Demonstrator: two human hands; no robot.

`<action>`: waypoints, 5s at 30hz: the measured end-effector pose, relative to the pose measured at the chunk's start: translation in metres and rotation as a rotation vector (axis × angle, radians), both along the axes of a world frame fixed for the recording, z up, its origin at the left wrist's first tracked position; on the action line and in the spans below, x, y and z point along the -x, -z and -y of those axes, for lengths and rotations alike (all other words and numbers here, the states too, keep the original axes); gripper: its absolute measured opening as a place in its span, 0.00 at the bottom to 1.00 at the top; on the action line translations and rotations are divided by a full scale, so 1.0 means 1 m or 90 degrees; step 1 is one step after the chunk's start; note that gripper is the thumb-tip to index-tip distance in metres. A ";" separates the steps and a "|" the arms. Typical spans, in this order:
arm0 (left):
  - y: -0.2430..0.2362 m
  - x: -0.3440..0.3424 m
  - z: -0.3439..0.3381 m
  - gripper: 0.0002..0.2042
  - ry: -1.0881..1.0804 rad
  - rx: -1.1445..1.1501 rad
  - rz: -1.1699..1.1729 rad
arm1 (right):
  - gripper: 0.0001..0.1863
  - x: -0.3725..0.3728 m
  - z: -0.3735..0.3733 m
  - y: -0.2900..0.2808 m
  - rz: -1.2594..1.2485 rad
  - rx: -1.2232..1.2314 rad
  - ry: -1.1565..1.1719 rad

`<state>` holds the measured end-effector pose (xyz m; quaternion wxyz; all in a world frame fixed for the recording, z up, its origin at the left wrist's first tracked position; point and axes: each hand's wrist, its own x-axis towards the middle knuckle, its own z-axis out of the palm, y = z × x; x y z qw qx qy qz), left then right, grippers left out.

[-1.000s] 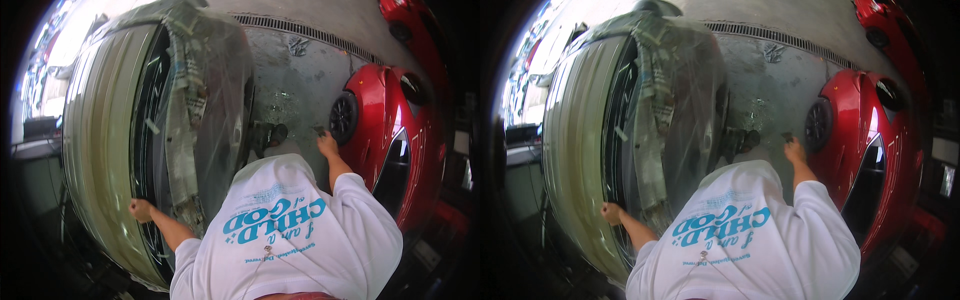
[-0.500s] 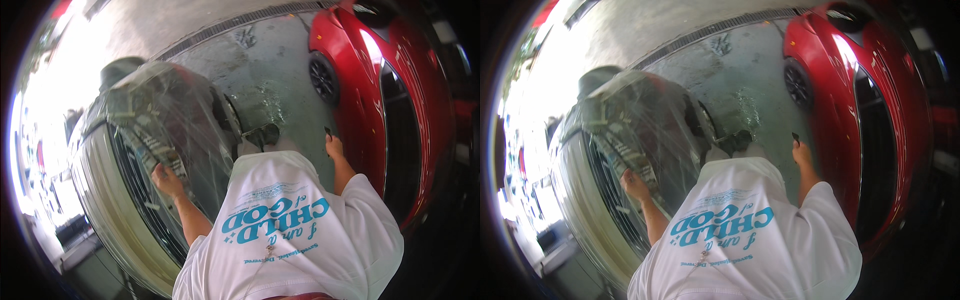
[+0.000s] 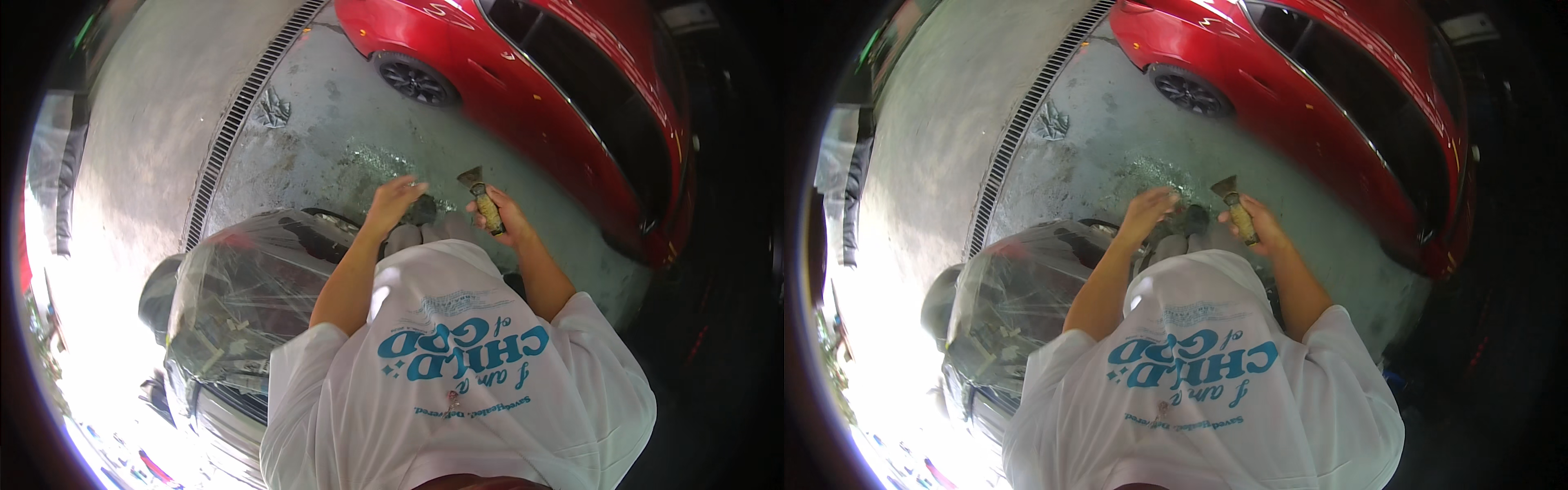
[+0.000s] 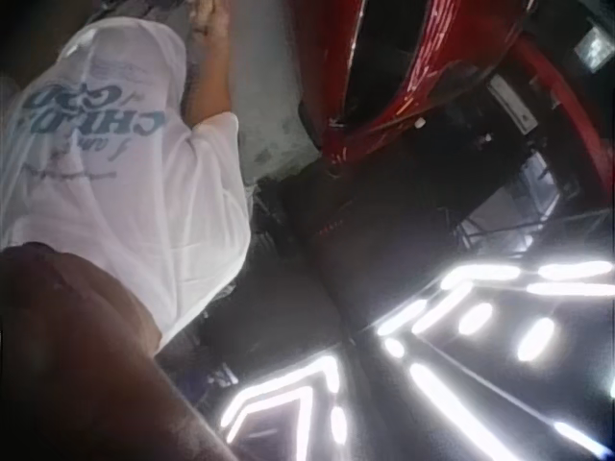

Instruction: The person sands the surface of a car hood using a sanding block. They repeatedly rub the block across the hood, occasionally dipping it into a bucket of liquid. The hood is partially masked with newspaper and tape.

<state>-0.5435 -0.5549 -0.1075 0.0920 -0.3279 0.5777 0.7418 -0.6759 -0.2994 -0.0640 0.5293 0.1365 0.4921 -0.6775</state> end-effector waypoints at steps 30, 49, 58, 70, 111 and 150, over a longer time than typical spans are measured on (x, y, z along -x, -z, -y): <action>0.070 0.104 -0.209 0.21 0.348 -0.111 0.233 | 0.26 -0.102 -0.092 0.099 -0.486 -0.334 0.299; 0.146 0.212 -0.086 0.09 0.417 0.299 0.177 | 0.16 -0.301 -0.209 0.255 -0.027 -0.875 0.318; 0.257 0.230 -0.072 0.08 0.517 0.533 0.017 | 0.31 -0.244 -0.289 0.394 -0.075 -1.029 0.348; 0.424 0.328 -0.324 0.20 0.690 0.456 -0.200 | 0.23 -0.213 -0.335 0.514 0.035 -1.014 0.310; 0.688 0.628 -0.939 0.10 1.266 0.327 -0.011 | 0.33 -0.094 -0.401 0.505 0.112 -1.591 0.837; 0.632 0.571 -2.044 0.13 1.072 0.365 -0.145 | 0.24 -0.150 -1.846 0.827 0.113 -0.993 0.563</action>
